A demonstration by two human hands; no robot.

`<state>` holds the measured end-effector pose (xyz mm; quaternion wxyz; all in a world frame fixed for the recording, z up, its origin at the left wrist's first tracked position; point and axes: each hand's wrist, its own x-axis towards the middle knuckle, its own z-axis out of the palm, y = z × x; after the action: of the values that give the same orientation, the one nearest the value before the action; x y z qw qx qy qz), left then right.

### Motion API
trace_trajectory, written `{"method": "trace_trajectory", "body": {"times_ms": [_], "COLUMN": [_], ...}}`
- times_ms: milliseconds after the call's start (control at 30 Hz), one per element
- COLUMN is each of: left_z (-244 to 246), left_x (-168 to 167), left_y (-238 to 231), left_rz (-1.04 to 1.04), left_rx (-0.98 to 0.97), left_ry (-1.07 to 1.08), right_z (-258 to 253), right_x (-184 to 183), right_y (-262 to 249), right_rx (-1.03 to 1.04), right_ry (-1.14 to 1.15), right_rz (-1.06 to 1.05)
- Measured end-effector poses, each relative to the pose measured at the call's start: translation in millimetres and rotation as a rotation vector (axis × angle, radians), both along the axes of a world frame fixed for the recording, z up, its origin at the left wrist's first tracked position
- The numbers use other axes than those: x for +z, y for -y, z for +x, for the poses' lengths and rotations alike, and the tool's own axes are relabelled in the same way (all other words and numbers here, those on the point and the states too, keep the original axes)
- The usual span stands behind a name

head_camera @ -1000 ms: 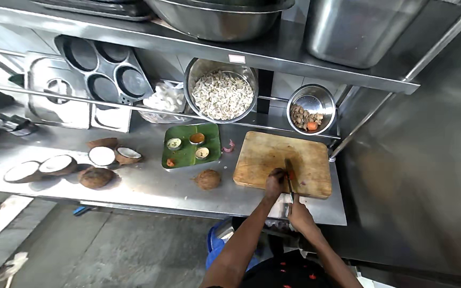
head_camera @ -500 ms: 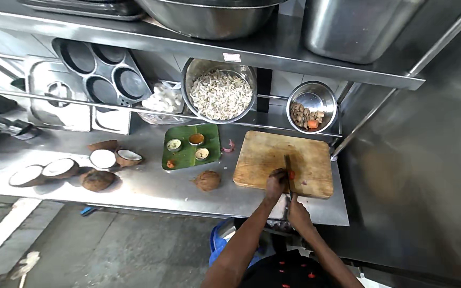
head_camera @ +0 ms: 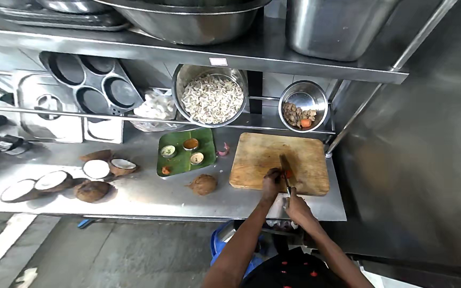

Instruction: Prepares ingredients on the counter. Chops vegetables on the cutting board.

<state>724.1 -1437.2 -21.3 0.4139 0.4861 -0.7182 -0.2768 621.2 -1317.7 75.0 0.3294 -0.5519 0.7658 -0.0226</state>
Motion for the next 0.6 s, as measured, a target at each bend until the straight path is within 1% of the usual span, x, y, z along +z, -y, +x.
{"method": "trace_trajectory", "body": {"times_ms": [367,600], "left_z": [-2,-2], "left_x": [-2,0], "left_y": [-1,-3], "left_rz": [-0.034,-0.010], "left_rx": [0.043,0.037], "left_ry": [0.017,-0.019], "right_z": [4,4], "right_x": [-10,-29], "right_y": [-13,-13], "right_rx": [0.003,0.008], "right_ry": [-0.040,-0.080], "right_rz": [0.001,-0.019]}}
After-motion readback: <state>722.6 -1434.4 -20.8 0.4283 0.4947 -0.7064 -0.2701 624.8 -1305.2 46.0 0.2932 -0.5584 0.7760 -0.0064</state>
